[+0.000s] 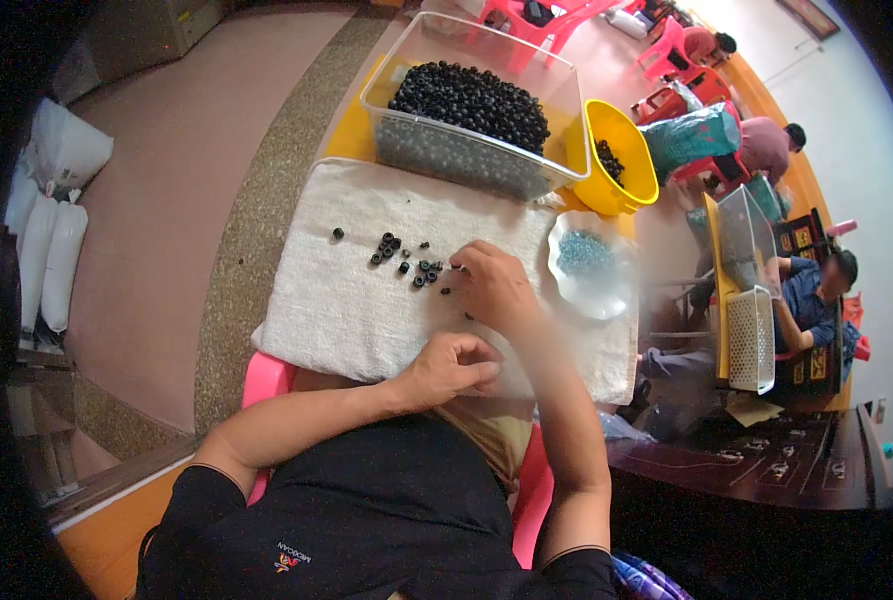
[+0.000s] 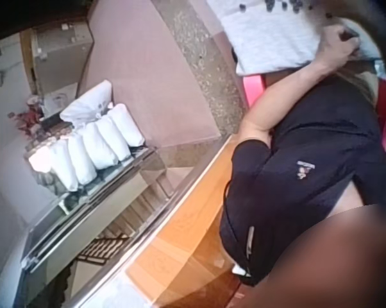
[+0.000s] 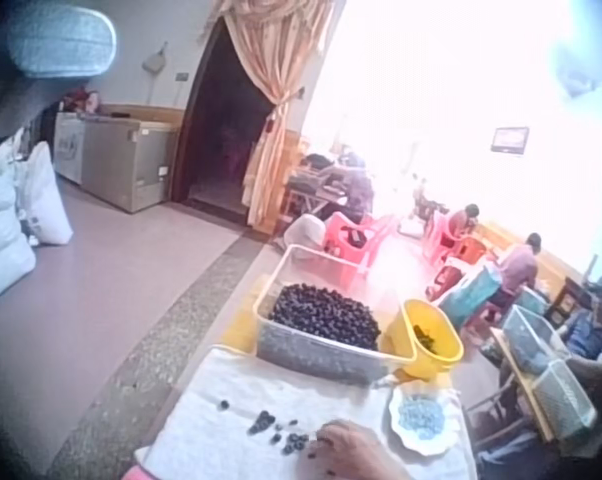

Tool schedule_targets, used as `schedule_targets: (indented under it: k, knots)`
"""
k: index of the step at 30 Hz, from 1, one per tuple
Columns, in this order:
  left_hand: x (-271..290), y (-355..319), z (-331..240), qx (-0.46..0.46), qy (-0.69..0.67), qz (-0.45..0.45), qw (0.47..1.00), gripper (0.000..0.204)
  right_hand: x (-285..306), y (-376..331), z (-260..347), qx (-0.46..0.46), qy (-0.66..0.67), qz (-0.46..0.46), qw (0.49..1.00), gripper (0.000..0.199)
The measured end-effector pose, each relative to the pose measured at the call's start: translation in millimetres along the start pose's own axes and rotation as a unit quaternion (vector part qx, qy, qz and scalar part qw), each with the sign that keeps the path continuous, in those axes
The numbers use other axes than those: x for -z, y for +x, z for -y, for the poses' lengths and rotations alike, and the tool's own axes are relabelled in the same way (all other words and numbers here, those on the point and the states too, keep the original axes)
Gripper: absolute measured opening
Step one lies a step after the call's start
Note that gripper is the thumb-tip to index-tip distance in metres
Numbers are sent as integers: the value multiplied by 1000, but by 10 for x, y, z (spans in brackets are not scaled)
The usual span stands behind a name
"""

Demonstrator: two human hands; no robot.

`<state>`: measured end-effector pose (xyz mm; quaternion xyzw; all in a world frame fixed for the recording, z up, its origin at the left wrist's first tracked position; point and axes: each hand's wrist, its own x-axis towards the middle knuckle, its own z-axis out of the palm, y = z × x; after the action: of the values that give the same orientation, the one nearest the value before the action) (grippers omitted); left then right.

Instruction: Inspecting and sorting small black beads on a towel-covered surface.

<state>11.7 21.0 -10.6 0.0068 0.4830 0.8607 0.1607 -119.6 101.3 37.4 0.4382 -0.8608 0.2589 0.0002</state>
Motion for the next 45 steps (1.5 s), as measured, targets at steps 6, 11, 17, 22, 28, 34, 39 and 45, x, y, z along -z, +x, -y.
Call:
schedule_targets:
  k: [6, 11, 17, 22, 28, 34, 39, 45]
  knots:
    - [35, 17, 16, 14, 8, 13, 1000, 17, 86, -276, -50, -43, 180, -88, 979, 14]
    - [38, 16, 4, -11, 20, 10, 1000, 16, 91, -653, -181, -139, 227, -127, 956, 13]
    - [5, -13, -86, 34, -32, -3, 999, 15, 114, -978, -236, -180, 233, -127, 947, 11]
    - [38, 24, -17, 6, -12, 14, 1000, 13, 77, -1136, -183, -186, 361, -142, 903, 11]
    - [57, 21, -12, -12, -6, 21, 1000, 18, 107, -1137, 106, -191, 247, -110, 944, 9]
    - [29, 0, -71, 0, -13, 27, 1000, 24, 2, -1186, 68, -158, 337, -152, 915, 8]
    - [48, 8, -50, 3, -19, 25, 999, 26, -61, -1218, 18, -123, 342, -184, 913, 12]
    - [63, 24, -24, 5, -31, 19, 999, 26, -11, -1239, 2, -118, 333, -173, 919, 16]
